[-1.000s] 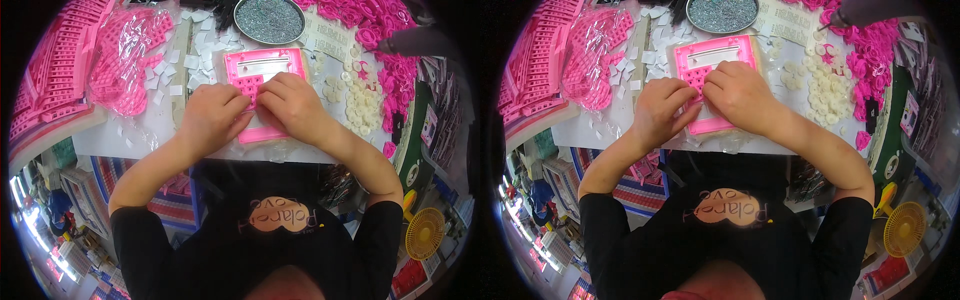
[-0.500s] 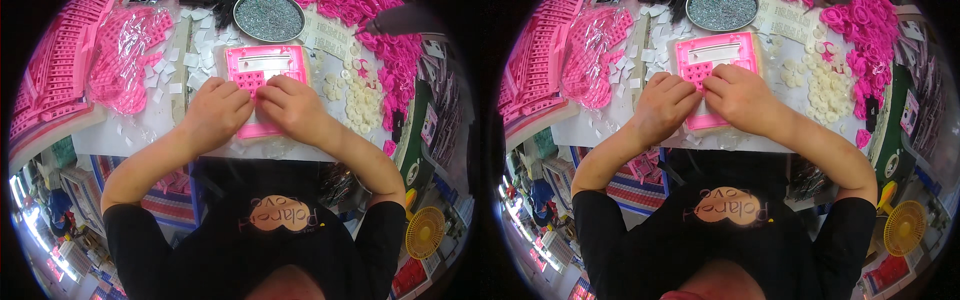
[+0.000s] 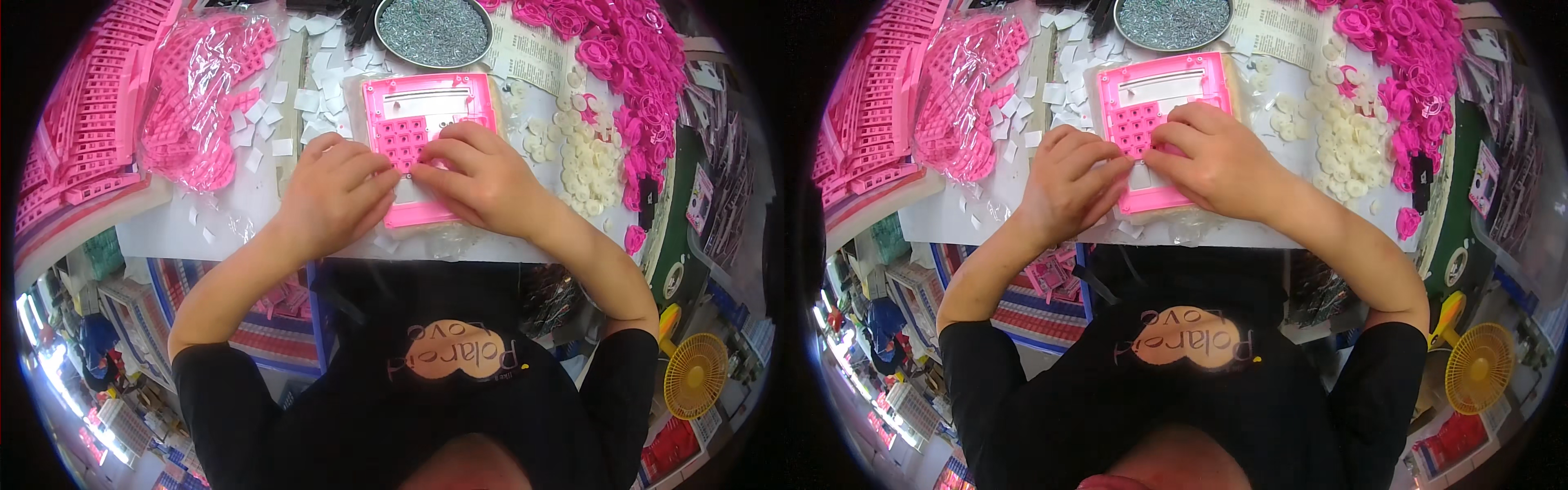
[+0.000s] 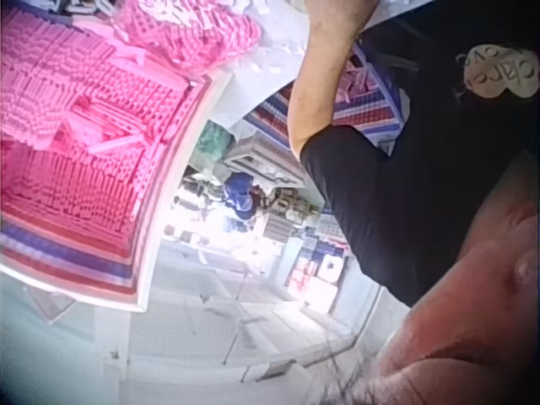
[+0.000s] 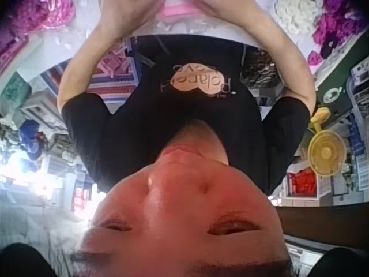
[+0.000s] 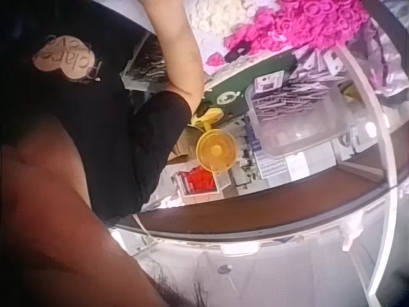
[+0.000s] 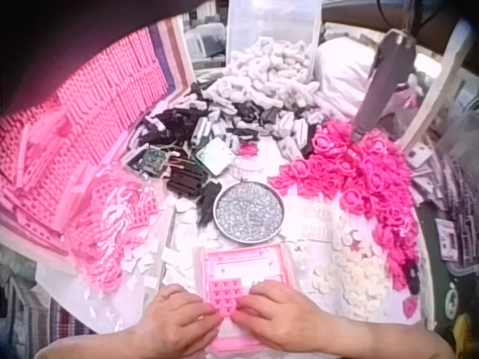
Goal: Assembling the electronic components and plastic housing of a pink toy piggy bank.
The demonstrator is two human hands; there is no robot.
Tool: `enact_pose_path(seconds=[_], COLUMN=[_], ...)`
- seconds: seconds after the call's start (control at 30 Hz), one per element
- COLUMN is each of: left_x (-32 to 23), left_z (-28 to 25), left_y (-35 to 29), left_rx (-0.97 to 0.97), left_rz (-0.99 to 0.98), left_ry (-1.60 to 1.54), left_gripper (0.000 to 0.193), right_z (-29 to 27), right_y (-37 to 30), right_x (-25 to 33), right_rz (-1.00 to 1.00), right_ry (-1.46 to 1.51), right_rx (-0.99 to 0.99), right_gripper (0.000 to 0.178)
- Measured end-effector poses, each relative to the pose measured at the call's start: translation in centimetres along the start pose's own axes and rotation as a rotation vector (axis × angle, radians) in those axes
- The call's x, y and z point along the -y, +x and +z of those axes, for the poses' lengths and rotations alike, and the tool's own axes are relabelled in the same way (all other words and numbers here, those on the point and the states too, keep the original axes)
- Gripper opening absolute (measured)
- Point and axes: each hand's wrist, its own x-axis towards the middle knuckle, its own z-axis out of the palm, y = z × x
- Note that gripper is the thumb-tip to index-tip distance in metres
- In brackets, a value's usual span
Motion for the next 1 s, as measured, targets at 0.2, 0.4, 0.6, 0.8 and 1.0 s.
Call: enact_pose_path(seconds=[0.2, 0.4, 0.6, 0.8, 1.0], left_x=[-0.2, 0.3, 0.2, 0.2, 0.2], left_z=[0.1, 0.5, 0.5, 0.5, 0.6], left_y=[-0.2, -0.3, 0.0, 0.0, -0.1], left_rx=[-0.02, -0.055, -0.038, -0.037, -0.041], left_rz=[-0.048, -0.091, -0.079, -0.086, -0.081], left_ry=[0.091, -0.047, -0.025, -0.018, -0.014], left_gripper=[0.027, 0.031, 0.027, 0.025, 0.026], right_z=[-0.1, -0.6, -0.1, 0.4, 0.2], right_y=[0.0, 0.2, 0.5, 0.7, 0.7], right_x=[-0.1, -0.3, -1.0, -0.8, -0.7], right_rz=[0.058, 0.083, 0.018, 0.088, 0.022], right_ry=[0.026, 0.003, -0.07, -0.086, -0.118], right_rx=[-0.056, -0.054, 0.008, 0.015, 0.041], right_gripper=[0.02, 0.019, 0.016, 0.019, 0.019])
